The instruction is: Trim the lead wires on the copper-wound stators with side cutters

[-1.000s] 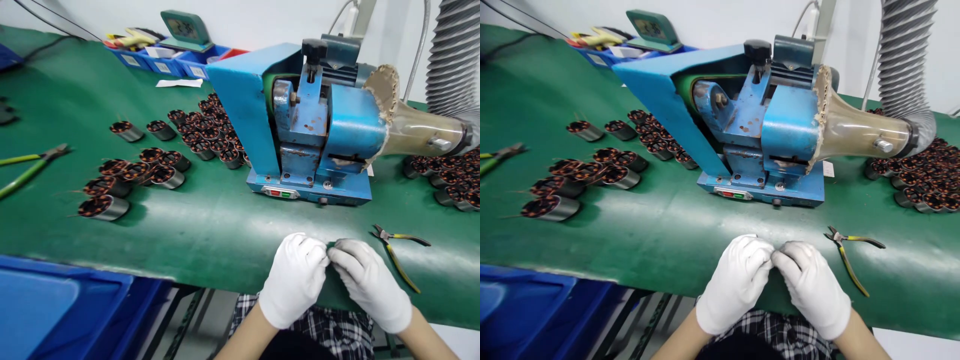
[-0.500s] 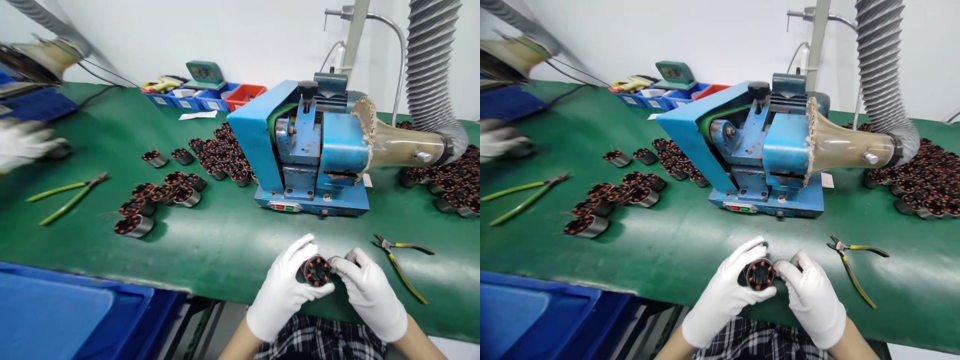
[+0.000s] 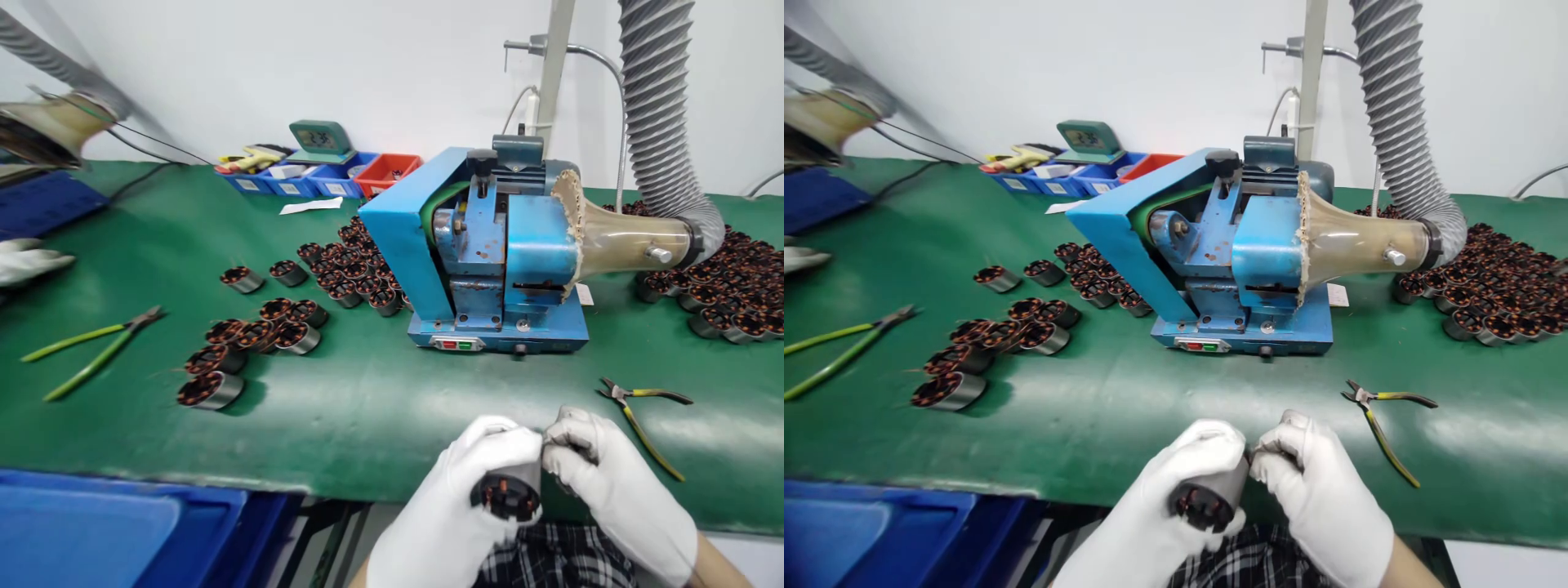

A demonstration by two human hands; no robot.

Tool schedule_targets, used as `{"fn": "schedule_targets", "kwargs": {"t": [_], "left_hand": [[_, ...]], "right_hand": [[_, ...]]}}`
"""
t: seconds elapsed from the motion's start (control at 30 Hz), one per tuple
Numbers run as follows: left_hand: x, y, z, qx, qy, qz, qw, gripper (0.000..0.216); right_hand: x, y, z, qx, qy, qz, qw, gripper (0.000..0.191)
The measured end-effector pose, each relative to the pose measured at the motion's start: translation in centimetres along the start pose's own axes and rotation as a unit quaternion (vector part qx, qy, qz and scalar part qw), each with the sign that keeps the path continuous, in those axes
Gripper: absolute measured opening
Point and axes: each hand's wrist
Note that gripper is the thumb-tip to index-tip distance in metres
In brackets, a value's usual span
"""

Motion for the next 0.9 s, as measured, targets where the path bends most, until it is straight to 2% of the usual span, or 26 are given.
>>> {"fn": "schedule_targets", "kwargs": {"t": [0.07,0.13,0.23,0.33,0.4,0.47,0.57,0.6,0.67,0.77,0.83,0.9], "left_hand": [[-0.3,0.5,0.0,0.036,-0.007,0.017,0.999,0.039],[-0.4,0.7,-0.4,0.028,0.022,0.022,0.999,0.028],[-0.2,0.0,-1.4,-0.057,0.105,0.026,0.993,0.041],[-0.1,-1.0,-1.8,-0.12,0.112,0.034,0.986,0.057],[-0.2,-1.3,-1.7,-0.085,0.088,0.04,0.992,0.055],[-0.4,-1.0,-1.4,-0.033,0.095,0.048,0.994,0.052],[-0.4,-0.3,-1.0,0.013,0.128,0.04,0.991,0.023],[-0.3,-0.1,-0.9,0.015,0.144,0.035,0.989,0.016],[-0.2,-0.1,-0.7,-0.019,0.161,0.028,0.986,0.02],[-0.2,-0.6,-0.6,-0.084,0.13,0.027,0.988,0.053],[-0.3,-1.0,-0.6,-0.053,0.077,0.028,0.995,0.048],[-0.4,-1.2,-0.8,0.004,0.033,0.031,0.999,0.033]], "right_hand": [[0.3,0.1,-0.4,0.047,0.061,0.041,0.996,0.02],[0.6,0.0,-0.6,0.063,0.094,0.058,0.992,0.02],[0.9,-0.4,-0.4,0.036,0.07,0.021,0.997,0.018],[0.9,-0.6,-0.2,-0.006,0.054,-0.004,0.999,0.019],[0.9,-0.4,-0.5,-0.023,0.088,0.001,0.996,0.012],[0.9,-0.2,-0.8,-0.021,0.134,0.043,0.99,0.01],[0.6,-0.3,-1.1,-0.003,0.153,0.112,0.982,0.014],[0.4,-0.4,-1.1,-0.009,0.14,0.105,0.984,0.013],[0.1,-0.8,-0.9,-0.051,0.109,0.041,0.992,0.014],[-0.3,-0.8,-0.9,-0.132,0.068,-0.045,0.988,0.02],[-0.2,-0.4,-1.2,-0.119,0.071,-0.058,0.989,0.018],[-0.1,0.1,-1.6,-0.054,0.111,-0.046,0.991,0.015]]}}
Point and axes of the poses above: each hand's wrist, its own x-axis away from the middle knuckle, its own z-axis out of the back of the hand, y = z × x, and after that the axes turned 10 degrees about -y, right-handed
